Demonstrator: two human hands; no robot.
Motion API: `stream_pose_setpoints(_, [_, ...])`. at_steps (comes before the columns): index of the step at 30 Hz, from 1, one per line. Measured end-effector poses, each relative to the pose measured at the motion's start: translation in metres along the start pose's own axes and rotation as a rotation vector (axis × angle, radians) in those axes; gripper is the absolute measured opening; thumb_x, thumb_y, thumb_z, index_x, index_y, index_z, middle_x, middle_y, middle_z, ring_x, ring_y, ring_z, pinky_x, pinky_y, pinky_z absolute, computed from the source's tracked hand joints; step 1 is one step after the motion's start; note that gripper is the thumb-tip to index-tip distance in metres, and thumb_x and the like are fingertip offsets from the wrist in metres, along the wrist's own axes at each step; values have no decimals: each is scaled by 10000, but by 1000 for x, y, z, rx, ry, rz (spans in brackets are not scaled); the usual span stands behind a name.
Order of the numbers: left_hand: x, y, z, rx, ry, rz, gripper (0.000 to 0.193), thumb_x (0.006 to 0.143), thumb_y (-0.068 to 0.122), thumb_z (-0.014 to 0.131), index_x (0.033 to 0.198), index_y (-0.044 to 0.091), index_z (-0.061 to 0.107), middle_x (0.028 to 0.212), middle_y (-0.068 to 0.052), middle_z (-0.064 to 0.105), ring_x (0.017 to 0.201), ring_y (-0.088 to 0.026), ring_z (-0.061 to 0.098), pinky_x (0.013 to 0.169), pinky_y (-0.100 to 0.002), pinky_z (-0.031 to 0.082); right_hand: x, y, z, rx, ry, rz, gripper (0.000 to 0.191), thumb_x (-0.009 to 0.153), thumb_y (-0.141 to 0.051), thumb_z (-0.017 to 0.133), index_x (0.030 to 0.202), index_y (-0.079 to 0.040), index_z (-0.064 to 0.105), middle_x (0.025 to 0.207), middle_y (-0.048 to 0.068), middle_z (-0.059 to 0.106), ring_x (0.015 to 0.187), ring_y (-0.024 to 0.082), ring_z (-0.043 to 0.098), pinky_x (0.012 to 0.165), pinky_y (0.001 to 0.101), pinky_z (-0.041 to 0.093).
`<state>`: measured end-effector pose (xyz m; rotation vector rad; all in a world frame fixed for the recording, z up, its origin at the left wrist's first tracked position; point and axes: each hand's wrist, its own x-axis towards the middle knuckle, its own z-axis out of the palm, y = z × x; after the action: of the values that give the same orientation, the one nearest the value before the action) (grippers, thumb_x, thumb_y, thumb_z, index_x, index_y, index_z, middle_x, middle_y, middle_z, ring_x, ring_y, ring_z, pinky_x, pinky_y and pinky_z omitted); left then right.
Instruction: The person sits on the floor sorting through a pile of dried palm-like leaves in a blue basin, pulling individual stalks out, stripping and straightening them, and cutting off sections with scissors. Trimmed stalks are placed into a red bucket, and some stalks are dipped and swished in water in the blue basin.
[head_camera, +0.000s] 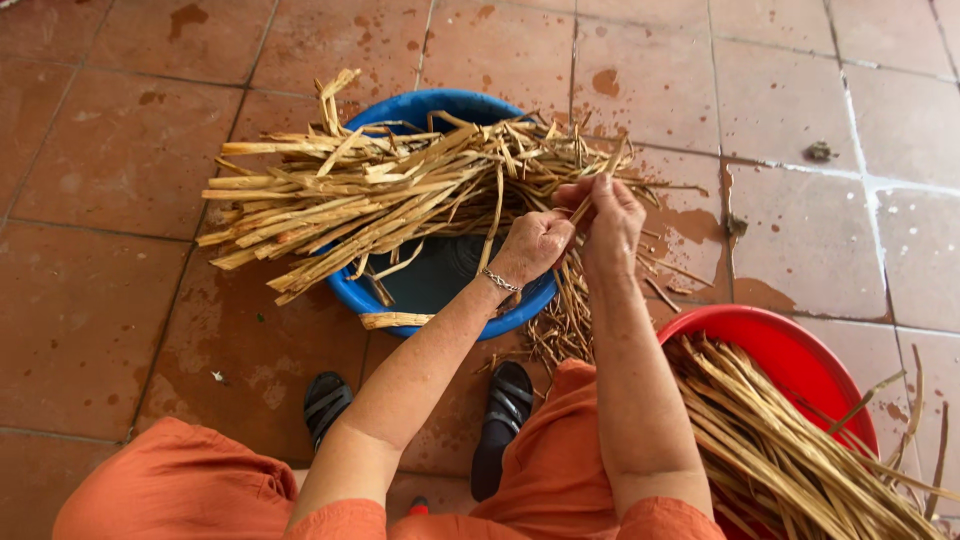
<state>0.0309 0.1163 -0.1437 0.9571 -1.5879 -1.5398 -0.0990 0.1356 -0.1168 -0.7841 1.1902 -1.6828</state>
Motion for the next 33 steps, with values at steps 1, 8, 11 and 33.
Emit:
stream_pose_setpoints(1, [-4, -3, 2, -12, -29, -24, 324, 947, 186, 497, 719, 16, 652, 562, -15, 567, 510, -100, 557, 490, -295, 487, 2, 3, -6, 85, 53, 27, 268, 1069, -217, 512, 952, -33, 668, 800, 87, 714, 674, 166, 702, 637, 327, 627])
stream_pose_setpoints(8, [-19, -33, 18, 167, -139, 27, 352, 953, 188, 492, 658, 20, 585, 576, -22, 565, 530, -100, 534, 526, -306, 492, 38, 12, -68, 457, 217, 92, 267, 1102, -215, 496, 953, -36, 626, 617, -22, 475, 467, 81, 348, 390, 276, 296])
stream_pose_setpoints(11, [-22, -42, 21, 183, -194, 6, 379, 952, 198, 457, 635, 56, 608, 566, 1, 604, 497, -96, 573, 510, -290, 515, 50, 15, -96, 491, 342, 76, 236, 1078, -175, 500, 964, -10, 625, 599, -20, 456, 446, 80, 299, 366, 276, 232])
stream_pose_setpoints(33, [-137, -58, -59, 137, -402, -431, 322, 922, 176, 478, 667, 37, 618, 539, -26, 618, 438, -86, 582, 394, -252, 482, 47, 12, -283, 555, 859, -59, 184, 984, -98, 540, 1080, 16, 647, 529, -2, 378, 417, 124, 305, 378, 307, 240])
